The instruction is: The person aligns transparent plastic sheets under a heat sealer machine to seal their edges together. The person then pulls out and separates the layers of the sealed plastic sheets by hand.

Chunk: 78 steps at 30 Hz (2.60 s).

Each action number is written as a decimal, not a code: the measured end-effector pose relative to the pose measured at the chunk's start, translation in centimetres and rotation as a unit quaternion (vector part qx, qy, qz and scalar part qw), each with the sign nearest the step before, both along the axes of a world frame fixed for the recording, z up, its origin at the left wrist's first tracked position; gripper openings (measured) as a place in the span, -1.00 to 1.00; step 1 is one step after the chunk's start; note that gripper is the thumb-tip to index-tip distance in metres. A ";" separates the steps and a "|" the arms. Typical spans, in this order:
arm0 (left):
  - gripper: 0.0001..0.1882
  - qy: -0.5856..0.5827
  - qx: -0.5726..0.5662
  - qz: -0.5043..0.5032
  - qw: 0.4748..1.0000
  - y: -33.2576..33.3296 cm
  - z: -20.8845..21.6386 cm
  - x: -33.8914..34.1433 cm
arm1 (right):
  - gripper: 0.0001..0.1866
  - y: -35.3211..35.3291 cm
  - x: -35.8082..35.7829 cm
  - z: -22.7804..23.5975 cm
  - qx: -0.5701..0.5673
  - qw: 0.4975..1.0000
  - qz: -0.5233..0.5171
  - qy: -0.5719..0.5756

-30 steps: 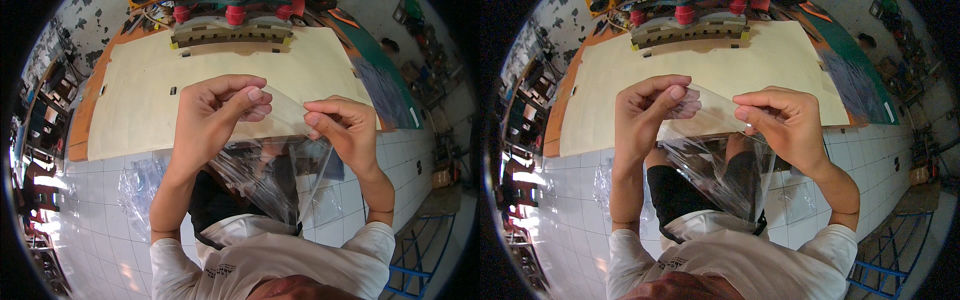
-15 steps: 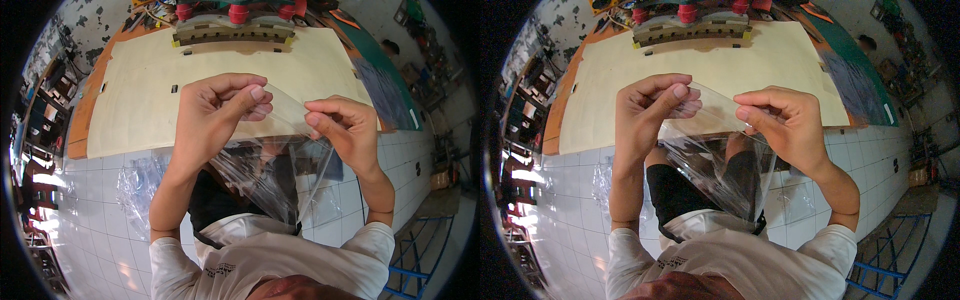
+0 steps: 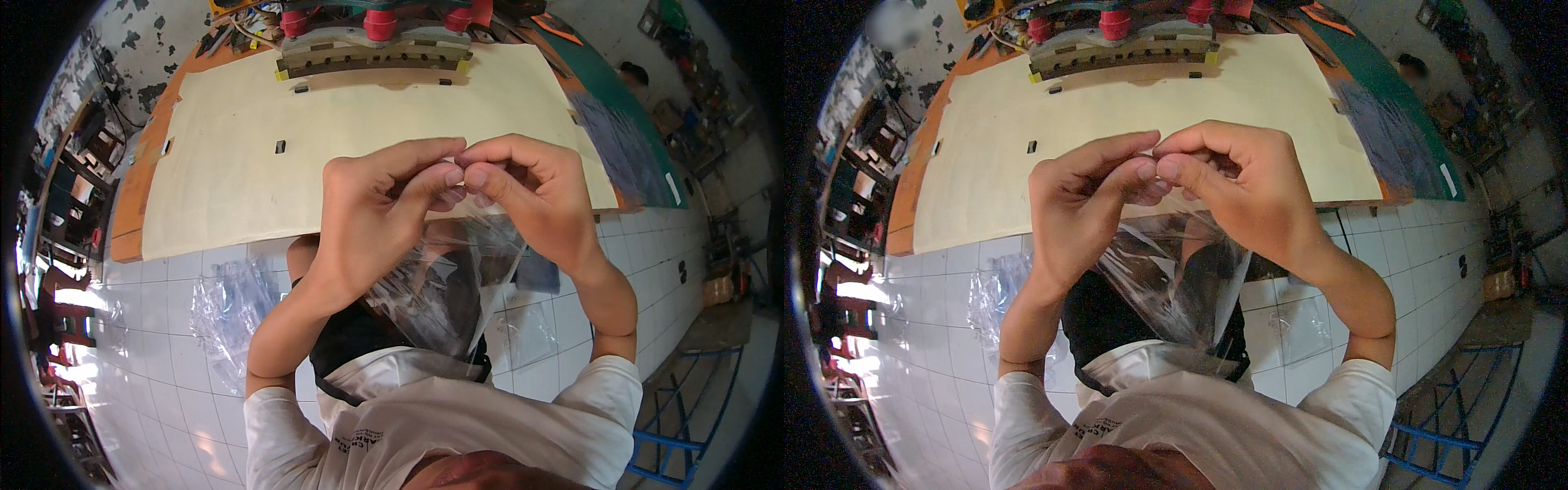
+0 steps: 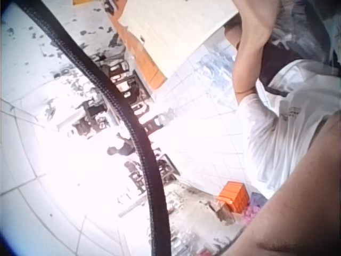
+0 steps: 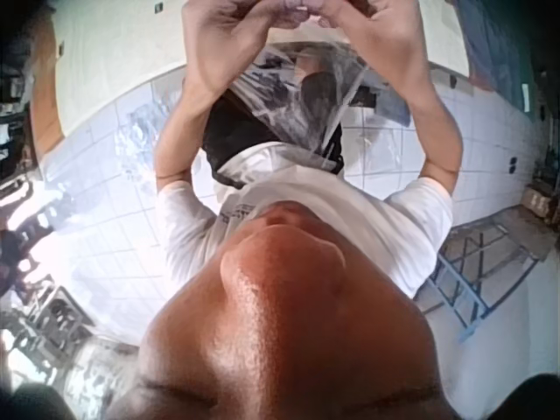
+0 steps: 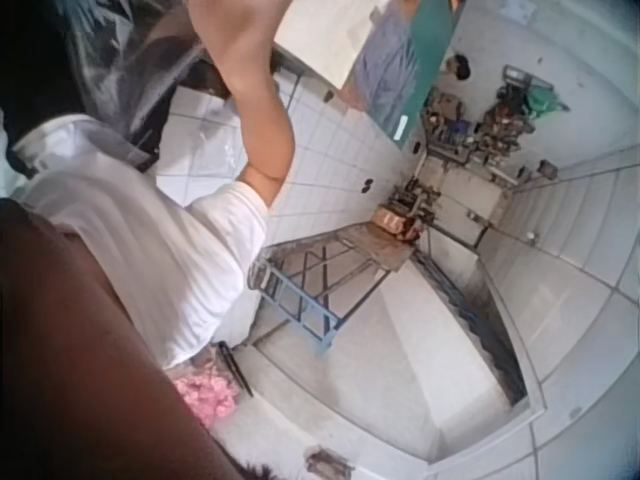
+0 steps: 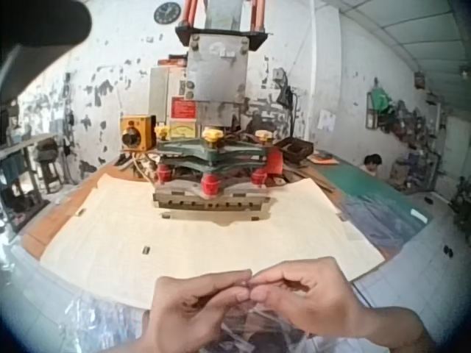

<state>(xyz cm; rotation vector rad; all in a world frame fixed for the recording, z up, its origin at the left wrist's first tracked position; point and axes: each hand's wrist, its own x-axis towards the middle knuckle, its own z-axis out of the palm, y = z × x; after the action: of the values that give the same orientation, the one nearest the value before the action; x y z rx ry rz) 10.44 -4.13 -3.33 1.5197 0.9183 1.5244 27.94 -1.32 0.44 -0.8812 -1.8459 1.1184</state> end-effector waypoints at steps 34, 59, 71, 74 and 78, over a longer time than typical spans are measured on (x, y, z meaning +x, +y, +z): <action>-0.77 0.113 0.016 -0.104 0.988 -6.7 -1.2 -1.7 | -0.85 -6.2 6.3 8.2 0.336 0.926 -0.166 0.048; -0.61 0.242 0.191 0.153 0.939 -5.8 -1.5 4.5 | -0.79 -6.3 12.0 11.6 0.450 0.839 -0.293 0.086; -0.79 0.326 0.154 0.030 0.932 -1.4 -1.4 3.4 | -0.66 -3.4 12.2 11.7 0.505 0.844 -0.178 0.029; -0.89 0.274 0.207 0.020 0.939 -1.1 -2.3 2.3 | -0.66 -2.7 12.5 11.1 0.447 0.850 -0.278 0.021; -0.87 0.177 0.239 0.092 0.950 -2.3 -2.6 1.4 | -0.79 0.8 13.8 8.3 0.414 0.814 -0.404 0.052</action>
<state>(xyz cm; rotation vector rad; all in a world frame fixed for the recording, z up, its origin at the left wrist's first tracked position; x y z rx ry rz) 11.84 -6.46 -5.93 2.1612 0.9537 1.7245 41.79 -0.54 8.71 -0.8772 -1.3773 -0.1879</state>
